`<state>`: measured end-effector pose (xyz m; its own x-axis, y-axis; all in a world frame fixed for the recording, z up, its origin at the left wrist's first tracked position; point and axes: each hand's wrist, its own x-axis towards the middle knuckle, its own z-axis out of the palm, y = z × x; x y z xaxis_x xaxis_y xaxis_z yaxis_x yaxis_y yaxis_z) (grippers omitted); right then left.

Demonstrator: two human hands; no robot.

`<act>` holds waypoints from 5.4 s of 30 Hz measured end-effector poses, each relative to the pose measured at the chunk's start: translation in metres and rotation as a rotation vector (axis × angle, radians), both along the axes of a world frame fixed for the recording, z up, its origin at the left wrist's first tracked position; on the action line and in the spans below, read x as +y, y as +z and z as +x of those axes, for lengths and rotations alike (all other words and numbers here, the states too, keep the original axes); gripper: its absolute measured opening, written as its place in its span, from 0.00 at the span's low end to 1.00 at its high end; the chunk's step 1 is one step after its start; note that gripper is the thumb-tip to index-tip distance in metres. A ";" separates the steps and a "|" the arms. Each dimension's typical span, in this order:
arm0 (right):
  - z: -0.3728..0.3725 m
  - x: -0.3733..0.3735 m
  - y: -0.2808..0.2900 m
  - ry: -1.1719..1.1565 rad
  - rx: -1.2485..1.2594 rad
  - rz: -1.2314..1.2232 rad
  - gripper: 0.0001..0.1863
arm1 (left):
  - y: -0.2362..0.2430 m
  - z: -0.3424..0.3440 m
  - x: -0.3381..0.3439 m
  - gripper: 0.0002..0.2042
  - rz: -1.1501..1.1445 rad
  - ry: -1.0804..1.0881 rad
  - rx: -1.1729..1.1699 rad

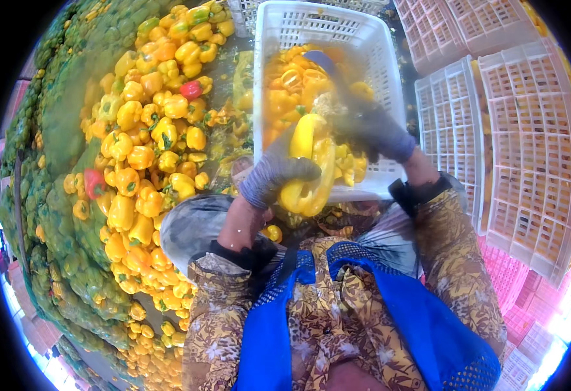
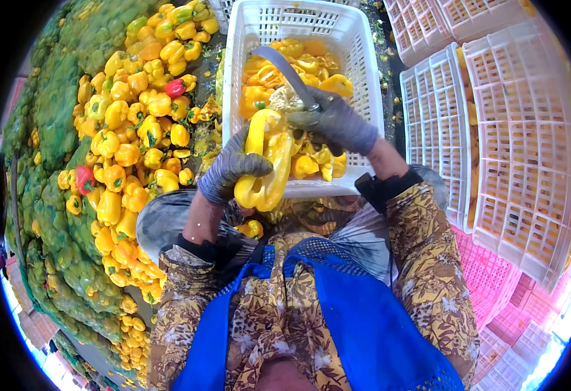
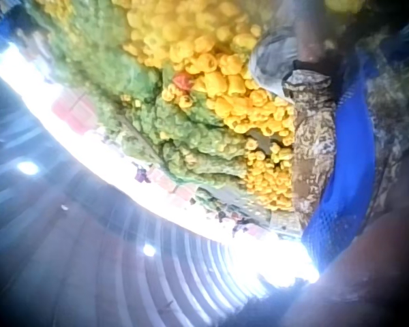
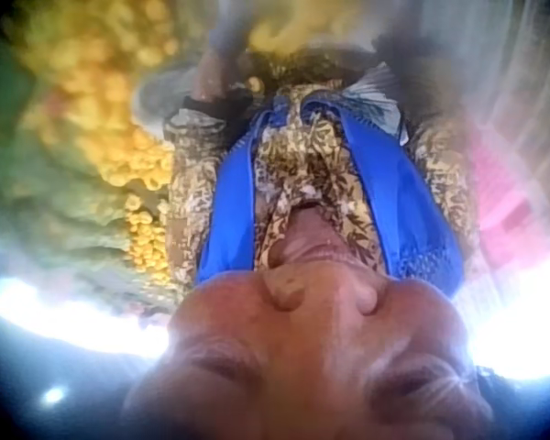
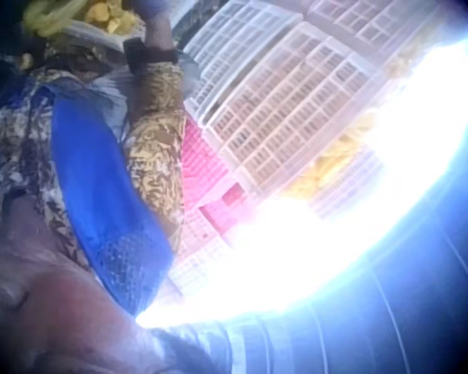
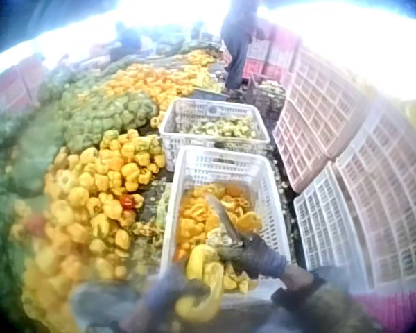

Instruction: The person sits on the floor and sorts yellow bell peppers from a large pile into a white plastic basket. They pick up peppers one by one, inspect them, and place them into the basket, occasionally discarding unwanted pieces.

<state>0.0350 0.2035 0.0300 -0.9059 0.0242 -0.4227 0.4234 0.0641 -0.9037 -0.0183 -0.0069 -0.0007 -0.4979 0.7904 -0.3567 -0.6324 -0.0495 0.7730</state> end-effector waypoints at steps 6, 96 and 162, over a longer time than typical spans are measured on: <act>-0.010 0.011 0.007 0.275 0.067 0.140 0.17 | 0.003 -0.010 -0.010 0.45 -0.196 -0.324 0.436; 0.000 -0.081 0.003 0.083 0.152 0.076 0.21 | 0.000 -0.062 -0.152 0.36 -0.168 0.469 0.878; 0.035 0.008 -0.037 -0.306 0.747 0.520 0.20 | 0.012 -0.022 0.032 0.23 -0.118 0.147 0.469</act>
